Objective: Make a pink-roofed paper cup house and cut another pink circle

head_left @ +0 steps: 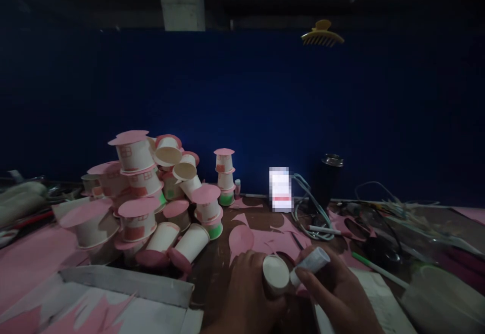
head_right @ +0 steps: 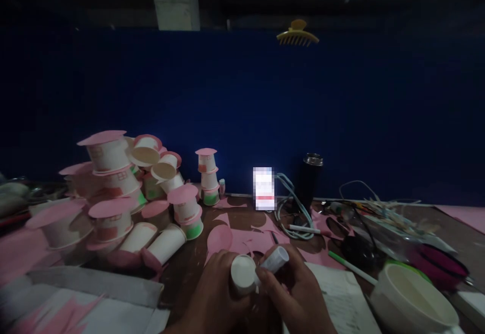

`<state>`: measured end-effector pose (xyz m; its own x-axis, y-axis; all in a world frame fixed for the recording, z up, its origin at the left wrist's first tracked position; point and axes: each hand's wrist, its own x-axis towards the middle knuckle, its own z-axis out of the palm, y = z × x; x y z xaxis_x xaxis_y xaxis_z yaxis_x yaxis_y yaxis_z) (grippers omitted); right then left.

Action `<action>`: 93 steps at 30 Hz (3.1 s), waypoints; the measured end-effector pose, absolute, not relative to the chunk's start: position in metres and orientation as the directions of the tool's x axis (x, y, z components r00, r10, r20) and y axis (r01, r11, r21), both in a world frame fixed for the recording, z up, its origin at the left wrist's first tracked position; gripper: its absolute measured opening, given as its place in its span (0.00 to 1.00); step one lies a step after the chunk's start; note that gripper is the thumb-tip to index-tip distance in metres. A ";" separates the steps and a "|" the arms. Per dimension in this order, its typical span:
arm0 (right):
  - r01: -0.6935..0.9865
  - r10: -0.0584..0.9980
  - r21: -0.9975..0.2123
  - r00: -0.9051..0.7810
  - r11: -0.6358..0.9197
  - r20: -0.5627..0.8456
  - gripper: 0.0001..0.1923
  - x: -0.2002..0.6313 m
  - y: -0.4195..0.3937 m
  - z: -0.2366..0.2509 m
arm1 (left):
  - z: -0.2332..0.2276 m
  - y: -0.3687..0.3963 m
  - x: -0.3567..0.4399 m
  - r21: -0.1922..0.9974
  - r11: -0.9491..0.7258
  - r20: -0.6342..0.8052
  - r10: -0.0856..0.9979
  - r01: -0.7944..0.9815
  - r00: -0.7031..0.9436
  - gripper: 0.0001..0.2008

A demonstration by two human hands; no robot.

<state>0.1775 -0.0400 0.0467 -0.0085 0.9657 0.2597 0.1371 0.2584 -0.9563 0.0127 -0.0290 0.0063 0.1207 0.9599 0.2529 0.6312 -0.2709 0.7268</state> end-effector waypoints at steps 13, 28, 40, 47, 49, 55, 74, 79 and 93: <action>0.262 0.960 -0.923 -0.054 0.281 0.276 0.12 0.169 -0.047 0.051 | 0.009 -0.030 0.013 0.736 -0.249 0.234 0.966 0.629 0.110 0.19; 0.407 0.927 -0.833 -0.141 0.375 0.349 0.11 0.176 -0.044 0.056 | 0.012 -0.034 0.014 0.676 -0.277 0.240 0.959 0.683 0.152 0.17; 0.382 0.941 -0.863 -0.052 0.329 0.335 0.14 0.176 -0.045 0.055 | 0.017 -0.034 0.011 0.658 -0.267 0.247 0.960 0.704 0.132 0.18; 0.290 0.957 -0.919 0.033 0.267 0.289 0.14 0.177 -0.044 0.053 | 0.012 -0.032 0.009 0.675 -0.228 0.216 0.970 0.702 0.107 0.23; 0.275 0.960 -0.924 0.004 0.267 0.279 0.14 0.177 -0.043 0.051 | 0.011 -0.032 0.011 0.680 -0.227 0.215 0.971 0.697 0.106 0.22; 0.318 0.961 -0.912 0.007 0.261 0.278 0.14 0.176 -0.043 0.051 | 0.013 -0.033 0.012 0.721 -0.270 0.241 0.961 0.638 0.134 0.20; 0.361 0.985 -0.916 -0.050 0.174 0.167 0.17 0.180 -0.032 0.043 | 0.012 -0.037 0.013 0.705 -0.287 0.249 0.956 0.649 0.152 0.20; 0.517 0.970 -0.824 -0.051 0.231 0.239 0.15 0.183 -0.030 0.038 | 0.011 -0.035 0.012 0.696 -0.274 0.248 0.959 0.663 0.136 0.19; 0.161 0.979 -0.968 0.033 0.191 0.199 0.14 0.174 -0.037 0.043 | 0.011 -0.031 0.011 0.742 -0.251 0.244 0.965 0.622 0.098 0.27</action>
